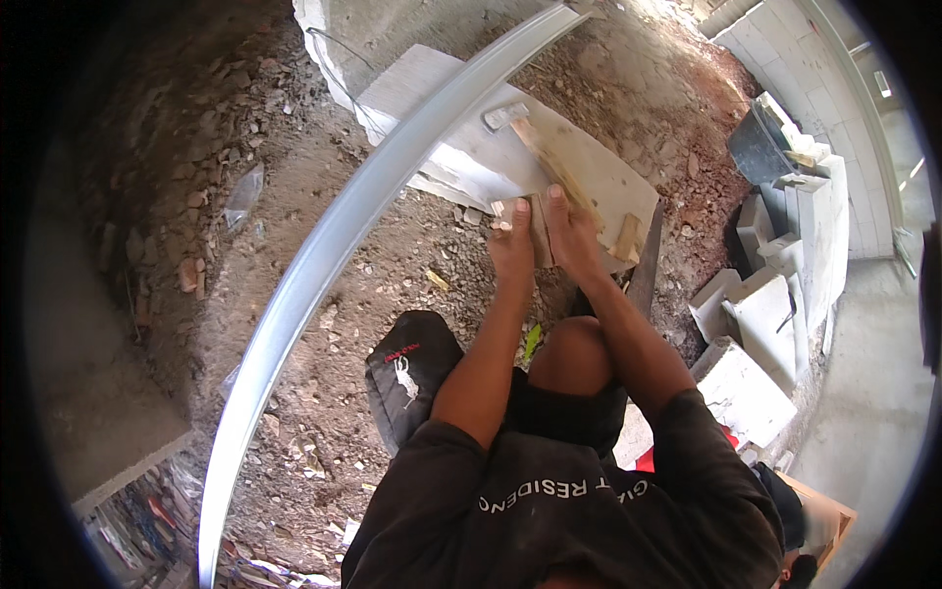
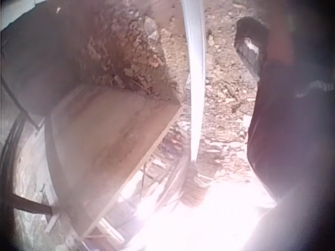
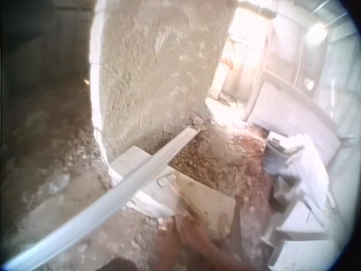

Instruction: The person cuts small wooden blocks with a hand saw and uses them as shims to secure a long metal trim piece against a concrete wall. They repeatedly position the trim, insert the blocks, and tap them with a hammer to hold the trim in place.

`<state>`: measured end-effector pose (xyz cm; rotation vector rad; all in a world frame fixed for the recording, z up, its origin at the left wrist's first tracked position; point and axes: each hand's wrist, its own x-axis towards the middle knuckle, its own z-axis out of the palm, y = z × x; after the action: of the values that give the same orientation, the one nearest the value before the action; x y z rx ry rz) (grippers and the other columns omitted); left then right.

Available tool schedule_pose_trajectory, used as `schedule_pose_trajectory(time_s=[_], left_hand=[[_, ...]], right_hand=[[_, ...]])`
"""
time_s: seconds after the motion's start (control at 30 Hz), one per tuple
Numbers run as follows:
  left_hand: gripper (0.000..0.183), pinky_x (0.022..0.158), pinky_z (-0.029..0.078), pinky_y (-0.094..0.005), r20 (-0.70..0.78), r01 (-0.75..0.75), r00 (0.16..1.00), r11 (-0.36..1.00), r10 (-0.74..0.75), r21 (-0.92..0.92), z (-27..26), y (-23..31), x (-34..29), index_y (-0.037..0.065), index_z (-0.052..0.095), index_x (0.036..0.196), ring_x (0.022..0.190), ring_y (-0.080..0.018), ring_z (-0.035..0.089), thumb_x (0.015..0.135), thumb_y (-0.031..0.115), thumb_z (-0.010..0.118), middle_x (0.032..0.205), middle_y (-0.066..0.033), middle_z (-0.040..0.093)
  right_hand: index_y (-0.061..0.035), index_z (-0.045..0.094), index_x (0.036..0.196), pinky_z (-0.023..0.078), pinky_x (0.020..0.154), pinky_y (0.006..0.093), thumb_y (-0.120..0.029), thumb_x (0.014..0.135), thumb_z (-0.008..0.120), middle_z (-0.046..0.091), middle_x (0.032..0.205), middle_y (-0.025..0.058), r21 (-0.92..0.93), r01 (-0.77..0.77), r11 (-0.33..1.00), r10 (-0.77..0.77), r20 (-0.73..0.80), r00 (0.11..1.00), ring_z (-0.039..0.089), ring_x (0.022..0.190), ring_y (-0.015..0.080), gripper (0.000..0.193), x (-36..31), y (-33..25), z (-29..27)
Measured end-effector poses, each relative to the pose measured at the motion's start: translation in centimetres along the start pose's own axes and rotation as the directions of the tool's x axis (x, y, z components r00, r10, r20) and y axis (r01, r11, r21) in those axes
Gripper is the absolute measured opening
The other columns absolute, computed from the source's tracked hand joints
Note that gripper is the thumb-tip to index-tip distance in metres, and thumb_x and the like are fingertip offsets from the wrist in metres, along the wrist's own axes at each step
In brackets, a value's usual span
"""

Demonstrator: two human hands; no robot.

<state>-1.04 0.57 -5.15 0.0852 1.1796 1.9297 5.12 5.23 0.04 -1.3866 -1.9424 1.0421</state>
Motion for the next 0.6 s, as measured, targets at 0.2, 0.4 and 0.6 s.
schedule_pose_trajectory(time_s=[0.2,0.4,0.6], left_hand=[[0.051,0.075,0.05,-0.0293,0.305,0.33,0.928,0.849,-0.213,-0.412,-0.6,0.3,-0.5,-0.005,0.052,0.112,0.085,-0.0174,0.06,0.089,0.04,0.056,0.099,-0.0121,0.06],[0.048,0.071,0.049,-0.0286,0.186,0.327,0.933,0.942,-0.309,-0.074,-0.8,0.5,0.4,-0.006,0.056,0.106,0.082,-0.0179,0.061,0.088,0.039,0.056,0.095,-0.0125,0.062],[0.039,0.067,0.047,-0.0275,0.047,0.037,0.997,0.905,-0.063,0.424,-2.0,1.6,1.2,-0.007,0.062,0.094,0.076,-0.0143,0.059,0.086,0.031,0.062,0.086,-0.0105,0.064]], right_hand=[[0.0034,0.055,0.068,0.041,0.057,0.0308,-0.048,0.095,0.037,0.049,0.057,0.0053,0.171,-0.108,0.979,0.087,0.123,0.989,0.044,0.059,0.0122,0.06,-0.9,-1.3,-0.2],[0.002,0.058,0.08,0.043,0.06,0.0292,-0.046,0.092,0.045,0.056,0.068,0.0062,0.275,-0.092,0.957,0.075,0.072,0.995,0.049,0.064,0.0107,0.052,-0.6,0.3,0.0],[0.0031,0.059,0.093,0.046,0.066,0.0281,-0.041,0.084,0.06,0.062,0.079,0.01,-0.129,-0.007,0.992,0.017,0.077,0.997,0.057,0.072,0.0132,0.045,0.0,1.0,-1.3]])
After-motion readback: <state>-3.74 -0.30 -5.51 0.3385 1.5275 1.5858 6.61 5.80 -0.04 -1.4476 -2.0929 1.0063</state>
